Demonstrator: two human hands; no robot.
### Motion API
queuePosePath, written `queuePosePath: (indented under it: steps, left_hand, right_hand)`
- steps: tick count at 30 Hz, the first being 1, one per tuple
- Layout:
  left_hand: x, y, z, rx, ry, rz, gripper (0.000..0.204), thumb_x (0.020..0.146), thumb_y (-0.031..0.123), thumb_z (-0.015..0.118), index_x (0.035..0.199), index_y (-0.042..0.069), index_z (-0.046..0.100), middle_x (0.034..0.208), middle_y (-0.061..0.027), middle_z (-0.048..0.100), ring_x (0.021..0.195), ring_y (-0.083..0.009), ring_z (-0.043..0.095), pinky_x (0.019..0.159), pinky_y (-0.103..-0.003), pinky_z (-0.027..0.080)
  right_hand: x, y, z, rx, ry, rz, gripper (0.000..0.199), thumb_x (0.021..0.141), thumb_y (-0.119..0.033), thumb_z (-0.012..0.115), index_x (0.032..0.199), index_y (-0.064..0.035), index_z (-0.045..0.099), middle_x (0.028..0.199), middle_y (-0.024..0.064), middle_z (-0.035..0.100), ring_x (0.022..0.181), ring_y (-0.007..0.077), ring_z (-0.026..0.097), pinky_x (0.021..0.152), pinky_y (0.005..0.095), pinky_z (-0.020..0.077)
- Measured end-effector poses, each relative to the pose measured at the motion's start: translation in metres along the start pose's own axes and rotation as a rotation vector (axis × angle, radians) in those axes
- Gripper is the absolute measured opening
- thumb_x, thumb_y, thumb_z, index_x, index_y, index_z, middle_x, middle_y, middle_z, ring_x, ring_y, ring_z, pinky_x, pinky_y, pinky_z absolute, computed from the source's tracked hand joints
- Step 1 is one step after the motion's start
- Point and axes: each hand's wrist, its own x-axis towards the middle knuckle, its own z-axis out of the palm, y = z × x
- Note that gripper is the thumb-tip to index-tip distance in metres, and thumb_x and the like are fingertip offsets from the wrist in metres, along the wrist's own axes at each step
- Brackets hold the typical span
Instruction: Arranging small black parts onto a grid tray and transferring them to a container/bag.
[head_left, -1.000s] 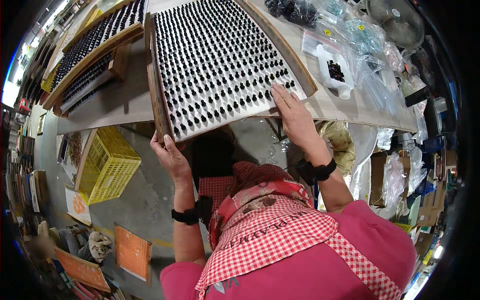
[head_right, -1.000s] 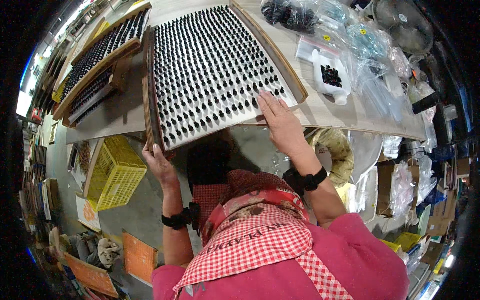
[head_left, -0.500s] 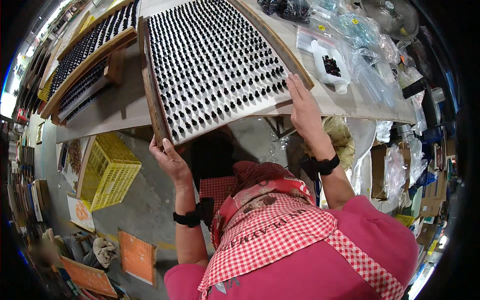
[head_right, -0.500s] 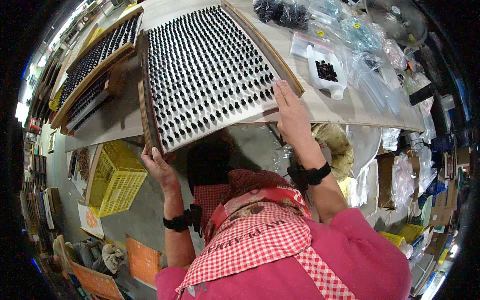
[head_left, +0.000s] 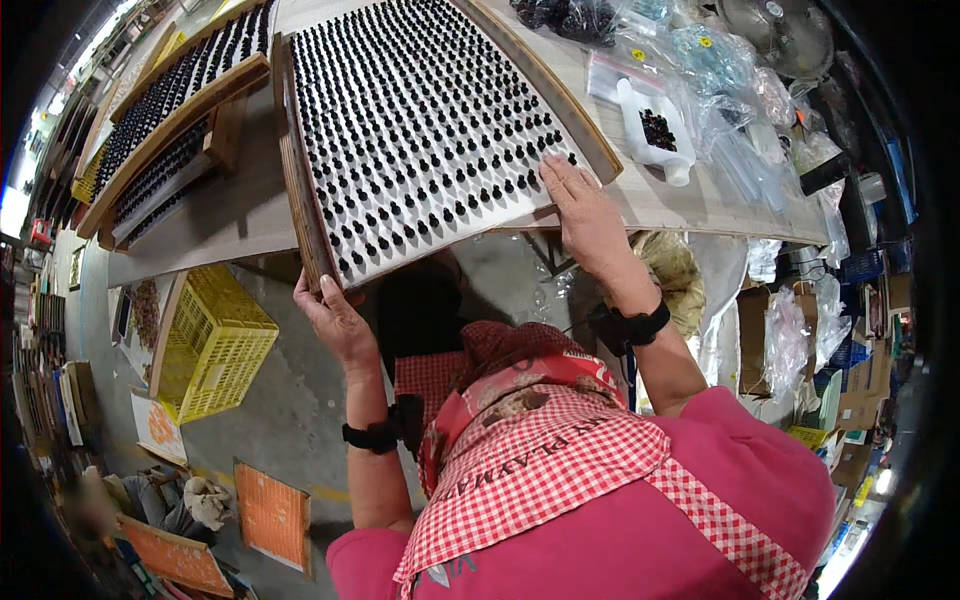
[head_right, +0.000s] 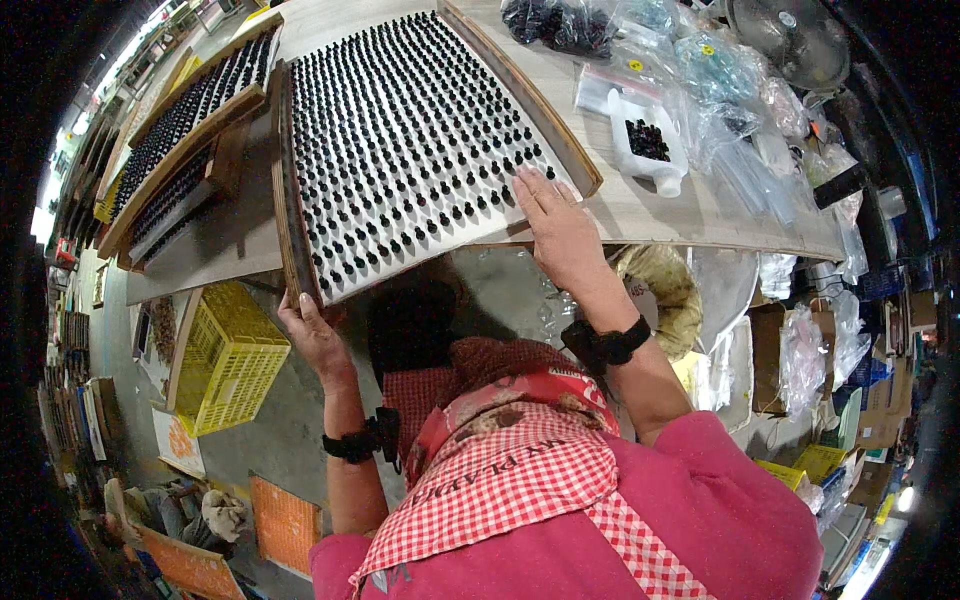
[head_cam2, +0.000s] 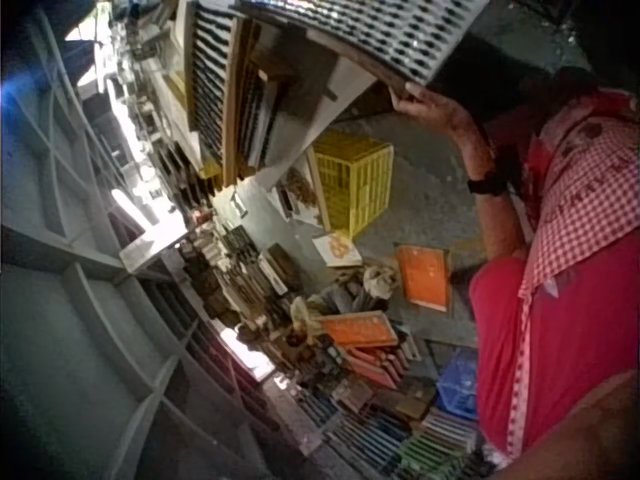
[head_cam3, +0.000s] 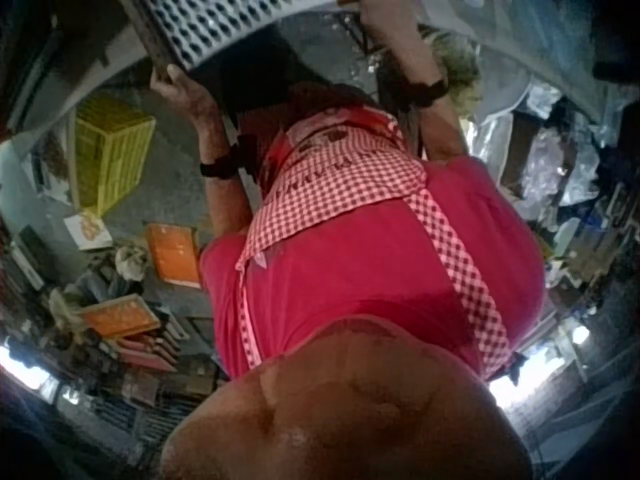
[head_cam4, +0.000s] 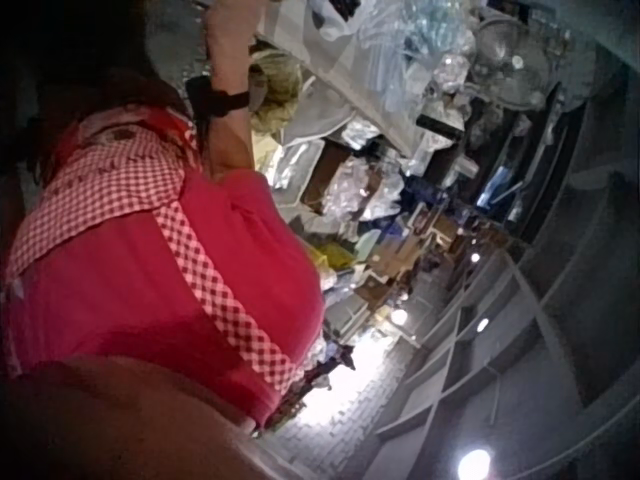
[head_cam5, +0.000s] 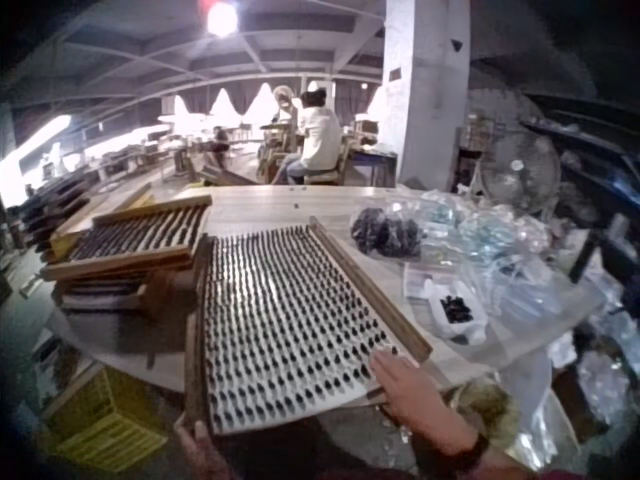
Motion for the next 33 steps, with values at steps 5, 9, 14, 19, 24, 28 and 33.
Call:
queuePosePath:
  steps: [5, 9, 14, 19, 24, 28, 33]
  left_hand:
    - [0.002, -0.001, -0.001, 0.046, 0.006, 0.016, 0.045, 0.098, 0.036, 0.042, 0.126, 0.001, 0.037, 0.106, -0.0077, 0.053, 0.087, -0.0117, 0.055, 0.065, -0.023, 0.051]
    - [0.0, 0.001, 0.001, -0.002, 0.018, 0.006, 0.044, 0.098, 0.036, 0.042, 0.126, 0.002, 0.037, 0.106, -0.0076, 0.053, 0.086, -0.0119, 0.055, 0.065, -0.023, 0.05]
    - [0.001, -0.001, 0.0, 0.048, 0.019, 0.052, 0.043, 0.098, 0.034, 0.043, 0.126, 0.001, 0.037, 0.106, -0.0075, 0.054, 0.086, -0.0115, 0.056, 0.066, -0.023, 0.05]
    - [0.002, -0.002, -0.001, 0.029, 0.022, 0.037, 0.041, 0.098, 0.032, 0.043, 0.125, 0.001, 0.038, 0.105, -0.0071, 0.054, 0.086, -0.011, 0.056, 0.068, -0.024, 0.05]
    - [0.003, -0.007, -0.001, 0.032, 0.006, 0.078, 0.04, 0.097, 0.03, 0.045, 0.125, 0.002, 0.038, 0.105, -0.0064, 0.053, 0.084, -0.0107, 0.055, 0.066, -0.023, 0.048]
    - [-0.003, 0.003, 0.0, 0.023, -0.01, 0.025, 0.041, 0.097, 0.031, 0.046, 0.125, 0.002, 0.036, 0.105, -0.0063, 0.054, 0.083, -0.0097, 0.055, 0.065, -0.023, 0.048]
    - [-0.004, 0.0, -0.001, -0.022, 0.001, 0.002, 0.043, 0.096, 0.032, 0.047, 0.125, 0.002, 0.037, 0.105, -0.0063, 0.054, 0.083, -0.0097, 0.054, 0.065, -0.023, 0.048]
  right_hand:
    - [0.0, -0.002, 0.003, 0.021, -0.032, 0.019, 0.061, 0.074, 0.005, 0.047, 0.134, -0.0017, 0.04, 0.14, 0.0133, 0.039, 0.128, 0.0278, 0.039, 0.108, 0.0421, 0.0312]
    - [0.003, -0.012, -0.002, 0.053, -0.008, -0.018, 0.061, 0.073, 0.005, 0.047, 0.134, -0.0017, 0.04, 0.14, 0.0132, 0.039, 0.128, 0.0278, 0.039, 0.108, 0.0418, 0.0308]
    - [0.0, -0.022, 0.007, 0.067, -0.057, -0.053, 0.063, 0.072, 0.006, 0.047, 0.134, -0.002, 0.04, 0.141, 0.0125, 0.039, 0.129, 0.0274, 0.039, 0.108, 0.0412, 0.0313]
    - [0.007, -0.029, -0.004, 0.085, -0.061, -0.07, 0.062, 0.072, 0.006, 0.047, 0.134, -0.0015, 0.04, 0.141, 0.0134, 0.038, 0.13, 0.0264, 0.038, 0.108, 0.0412, 0.0311]
    - [0.012, -0.04, 0.001, 0.134, -0.041, -0.135, 0.061, 0.074, 0.005, 0.047, 0.134, -0.0006, 0.039, 0.142, 0.0138, 0.037, 0.13, 0.0262, 0.037, 0.108, 0.0416, 0.0307]
    - [0.01, -0.042, 0.007, 0.096, -0.1, -0.126, 0.059, 0.075, 0.005, 0.047, 0.133, -0.0002, 0.04, 0.142, 0.0129, 0.037, 0.131, 0.0263, 0.036, 0.108, 0.0419, 0.0304]
    - [0.015, -0.05, 0.004, 0.122, -0.092, -0.114, 0.057, 0.076, 0.005, 0.046, 0.133, 0.0001, 0.041, 0.142, 0.0131, 0.037, 0.132, 0.0268, 0.036, 0.108, 0.0421, 0.03]
